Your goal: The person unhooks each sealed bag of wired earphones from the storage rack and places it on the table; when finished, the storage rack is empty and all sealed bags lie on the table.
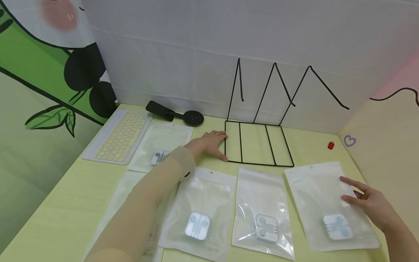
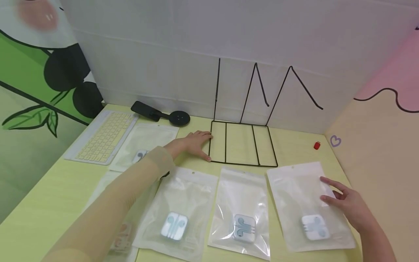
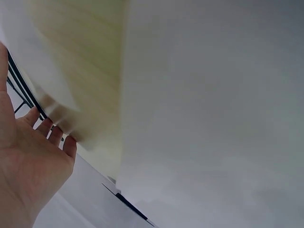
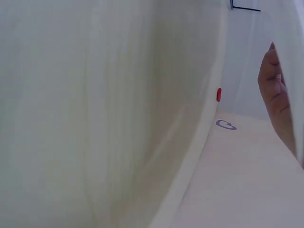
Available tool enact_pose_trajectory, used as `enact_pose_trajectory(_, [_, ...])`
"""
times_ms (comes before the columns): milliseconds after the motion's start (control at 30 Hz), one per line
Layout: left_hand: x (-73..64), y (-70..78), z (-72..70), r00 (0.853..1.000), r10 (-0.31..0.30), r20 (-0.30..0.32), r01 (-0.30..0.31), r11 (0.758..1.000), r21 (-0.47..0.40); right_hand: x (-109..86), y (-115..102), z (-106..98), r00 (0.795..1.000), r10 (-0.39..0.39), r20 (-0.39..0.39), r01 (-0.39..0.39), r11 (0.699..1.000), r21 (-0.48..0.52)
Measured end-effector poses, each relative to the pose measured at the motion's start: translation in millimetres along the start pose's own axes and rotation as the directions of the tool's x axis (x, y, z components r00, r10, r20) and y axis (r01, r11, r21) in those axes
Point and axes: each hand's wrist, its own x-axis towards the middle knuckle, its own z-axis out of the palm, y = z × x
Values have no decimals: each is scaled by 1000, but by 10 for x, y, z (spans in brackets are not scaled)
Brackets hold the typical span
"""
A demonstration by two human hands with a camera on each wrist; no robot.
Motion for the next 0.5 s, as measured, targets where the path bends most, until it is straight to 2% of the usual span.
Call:
enact_pose_trajectory(67, [-7, 5, -6, 1000, 3, -2, -3, 1000, 3, -7, 21, -6, 1000, -19, 24, 20, 999, -37])
enact_pose_trajectory(233, [2, 0, 3, 1000, 3, -9, -3, 1000, 17, -14, 78, -29, 994, -57, 96, 63, 996, -58])
enact_pose_trajectory(433, [8, -2, 11, 1000, -1, -11, 1, 1000, 16, -14, 198, -72, 990, -83, 117, 108, 969, -222])
enact_pose_trajectory(500, [11, -1, 12, 1000, -2, -7, 2, 1000, 12, -16, 245, -76, 987, -81, 136, 112, 965, -236])
